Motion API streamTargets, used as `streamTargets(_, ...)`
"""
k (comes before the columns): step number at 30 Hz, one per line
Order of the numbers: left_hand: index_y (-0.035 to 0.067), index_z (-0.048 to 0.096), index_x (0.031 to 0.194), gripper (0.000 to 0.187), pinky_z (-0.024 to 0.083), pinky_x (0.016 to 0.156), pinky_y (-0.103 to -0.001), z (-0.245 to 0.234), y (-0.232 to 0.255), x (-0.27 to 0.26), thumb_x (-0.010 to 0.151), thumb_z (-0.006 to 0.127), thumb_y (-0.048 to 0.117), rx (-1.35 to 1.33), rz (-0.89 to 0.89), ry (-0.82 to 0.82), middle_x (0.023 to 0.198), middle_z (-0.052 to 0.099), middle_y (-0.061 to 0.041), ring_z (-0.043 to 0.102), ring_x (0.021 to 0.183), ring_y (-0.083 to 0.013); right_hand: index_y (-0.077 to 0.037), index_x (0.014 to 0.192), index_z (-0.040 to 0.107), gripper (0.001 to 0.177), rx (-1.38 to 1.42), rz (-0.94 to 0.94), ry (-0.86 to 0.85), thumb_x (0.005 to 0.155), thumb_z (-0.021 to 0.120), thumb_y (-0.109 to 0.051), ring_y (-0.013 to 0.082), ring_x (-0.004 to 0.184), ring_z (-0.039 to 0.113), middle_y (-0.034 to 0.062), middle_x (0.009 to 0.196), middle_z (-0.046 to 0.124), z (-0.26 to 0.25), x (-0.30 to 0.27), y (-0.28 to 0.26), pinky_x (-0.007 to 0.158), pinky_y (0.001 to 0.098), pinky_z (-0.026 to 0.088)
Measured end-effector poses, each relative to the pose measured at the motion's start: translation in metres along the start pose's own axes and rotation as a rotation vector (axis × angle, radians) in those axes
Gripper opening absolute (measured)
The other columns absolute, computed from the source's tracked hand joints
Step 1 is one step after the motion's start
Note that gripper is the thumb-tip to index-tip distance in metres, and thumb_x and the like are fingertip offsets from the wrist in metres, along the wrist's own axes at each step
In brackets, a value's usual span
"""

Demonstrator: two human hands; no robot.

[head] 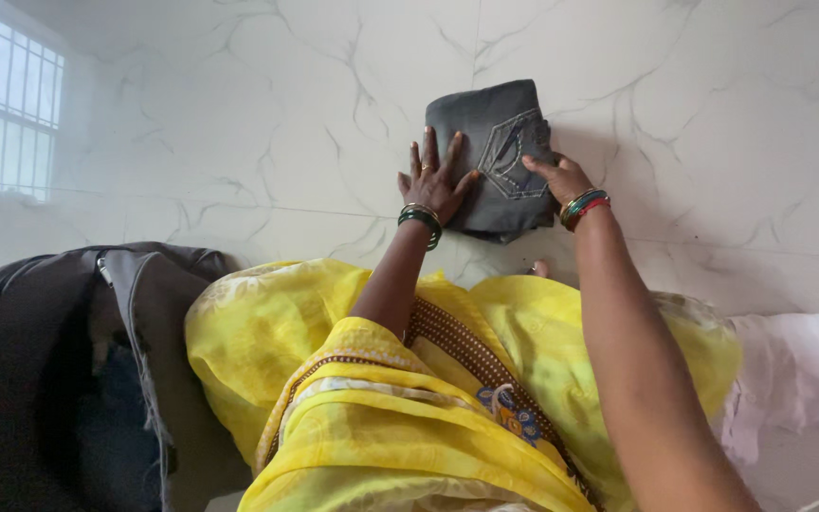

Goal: The person folds a pair of jeans by flattening the legs, folding them in half lengthwise, and then folding them multiple times into a compact bundle before placing it into a bag.

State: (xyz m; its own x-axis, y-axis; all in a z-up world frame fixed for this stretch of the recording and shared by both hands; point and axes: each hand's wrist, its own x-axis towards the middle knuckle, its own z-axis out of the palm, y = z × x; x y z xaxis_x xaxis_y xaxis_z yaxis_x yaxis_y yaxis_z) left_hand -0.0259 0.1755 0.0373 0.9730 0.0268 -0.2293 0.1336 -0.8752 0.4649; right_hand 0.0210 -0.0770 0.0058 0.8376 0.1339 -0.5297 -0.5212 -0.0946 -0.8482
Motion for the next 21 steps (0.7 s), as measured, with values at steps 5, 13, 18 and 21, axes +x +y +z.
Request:
streamTargets(5, 0.043, 0.017, 0.162, 0.082, 0.012, 0.115, -0.076, 0.001, -0.007, -0.004, 0.093, 0.051, 0.072, -0.013, 0.026, -0.019, 0.174, -0.001, -0.001, 0.002, 0.16, -0.0335, -0.004, 0.129, 0.063, 0.053, 0.167, 0.069, -0.039, 0.085, 0.078, -0.03, 0.0212, 0.103, 0.069, 0.0087, 0.116, 0.072, -0.001, -0.002, 0.019, 0.093, 0.038, 0.054)
streamTargets(13, 0.037, 0.021, 0.163, 0.073, 0.002, 0.121, -0.072, -0.013, 0.034, -0.009, 0.1, 0.045, 0.067, 0.24, 0.215, 0.126, 0.173, 0.001, -0.001, -0.005, 0.159, -0.0294, 0.002, 0.126, 0.066, 0.052, -0.162, 0.232, 0.076, 0.092, 0.073, -0.037, 0.0322, 0.102, 0.069, 0.0143, 0.11, 0.073, 0.001, -0.026, -0.012, 0.096, 0.0494, 0.053)
streamTargets(18, 0.038, 0.021, 0.163, 0.074, 0.003, 0.123, -0.07, -0.012, 0.04, -0.005, 0.098, 0.044, 0.066, 0.293, 0.185, -0.073, 0.173, 0.0, 0.0, -0.005, 0.159, -0.0266, 0.0, 0.146, 0.049, 0.077, -1.029, -0.165, 0.418, 0.097, 0.067, -0.057, 0.0436, 0.136, 0.046, 0.0275, 0.147, 0.05, 0.026, -0.037, -0.029, 0.111, 0.0559, 0.041)
streamTargets(21, 0.035, 0.02, 0.163, 0.073, 0.004, 0.122, -0.07, 0.001, 0.031, -0.001, 0.1, 0.045, 0.061, 0.333, 0.207, -0.06, 0.173, 0.0, -0.001, -0.005, 0.158, -0.0276, -0.006, 0.161, 0.038, 0.081, -1.267, -0.683, 0.474, 0.103, 0.057, -0.059, 0.042, 0.153, 0.024, 0.0195, 0.167, 0.029, 0.065, -0.028, -0.019, 0.117, 0.0654, 0.033)
